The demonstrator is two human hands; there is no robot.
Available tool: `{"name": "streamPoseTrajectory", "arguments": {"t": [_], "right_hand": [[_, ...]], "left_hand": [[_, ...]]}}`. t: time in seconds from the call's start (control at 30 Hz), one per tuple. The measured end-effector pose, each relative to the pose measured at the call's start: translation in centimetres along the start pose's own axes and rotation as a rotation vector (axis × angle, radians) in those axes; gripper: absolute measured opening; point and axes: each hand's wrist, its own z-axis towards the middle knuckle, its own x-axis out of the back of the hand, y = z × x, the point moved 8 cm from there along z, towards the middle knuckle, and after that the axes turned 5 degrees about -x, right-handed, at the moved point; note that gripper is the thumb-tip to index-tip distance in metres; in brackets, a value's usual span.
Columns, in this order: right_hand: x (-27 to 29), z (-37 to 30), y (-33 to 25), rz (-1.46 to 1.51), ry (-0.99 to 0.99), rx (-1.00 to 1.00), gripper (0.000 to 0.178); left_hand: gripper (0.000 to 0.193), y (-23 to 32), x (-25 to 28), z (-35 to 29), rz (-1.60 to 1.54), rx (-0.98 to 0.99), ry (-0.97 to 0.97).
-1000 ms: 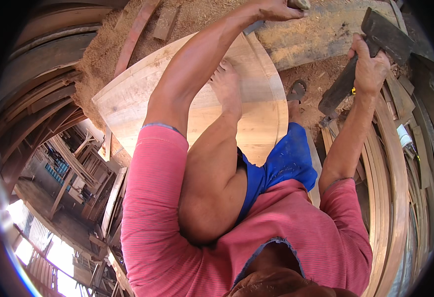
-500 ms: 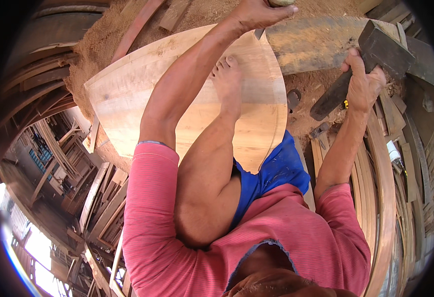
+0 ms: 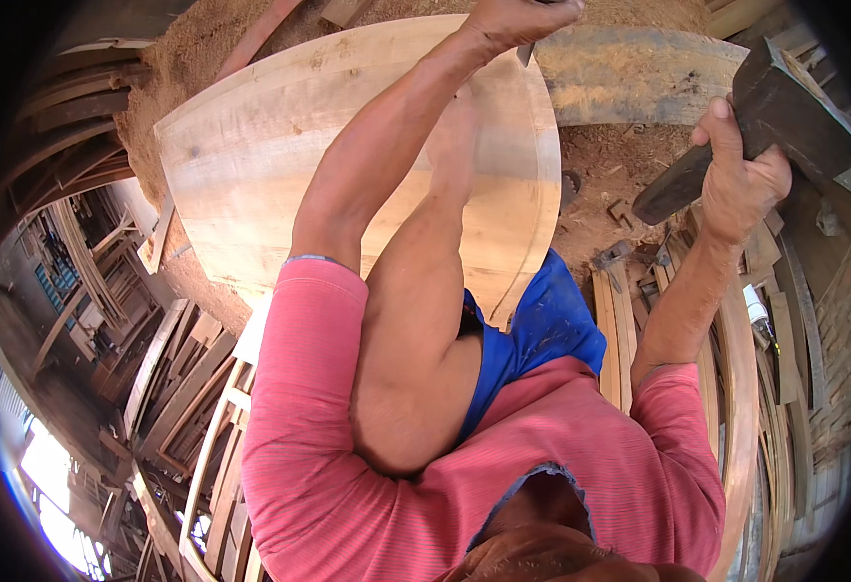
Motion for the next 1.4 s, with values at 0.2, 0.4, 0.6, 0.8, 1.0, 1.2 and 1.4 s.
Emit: {"name": "streamPoseTrajectory", "arguments": {"t": [0.2,0.4,0.6,0.8,1.0,1.2,1.4], "right_hand": [[-0.3,-1.1,-3.4,-0.001,-0.063,0.200,0.007],[-0.1,-1.7,-4.5,0.050,-0.092,0.231,0.009],[-0.3,-2.0,-5.2,0.079,-0.095,0.251,0.012],[-0.3,-2.0,-5.6,0.106,-0.082,0.285,0.012],[-0.3,-1.7,-6.2,0.061,-0.132,0.329,0.008],[-0.3,-1.6,-7.8,0.005,-0.144,0.459,0.009],[-2.9,-3.0,-10.8,0.083,-0.020,0.550,0.006]], "left_hand": [[0.021,-0.9,0.4,-2.0,0.019,-0.009,0.054],[0.023,-0.1,0.2,-2.9,-0.026,-0.010,0.078],[0.024,-0.9,0.0,-3.1,0.031,0.010,0.048],[0.025,-1.2,0.4,-3.2,-0.032,0.001,0.087],[0.026,-1.3,0.7,-3.4,-0.026,-0.019,0.096],[0.025,-0.1,0.3,-4.5,0.004,-0.040,0.065],[0.031,-0.7,0.9,-7.1,0.100,-0.045,-0.027]]}}
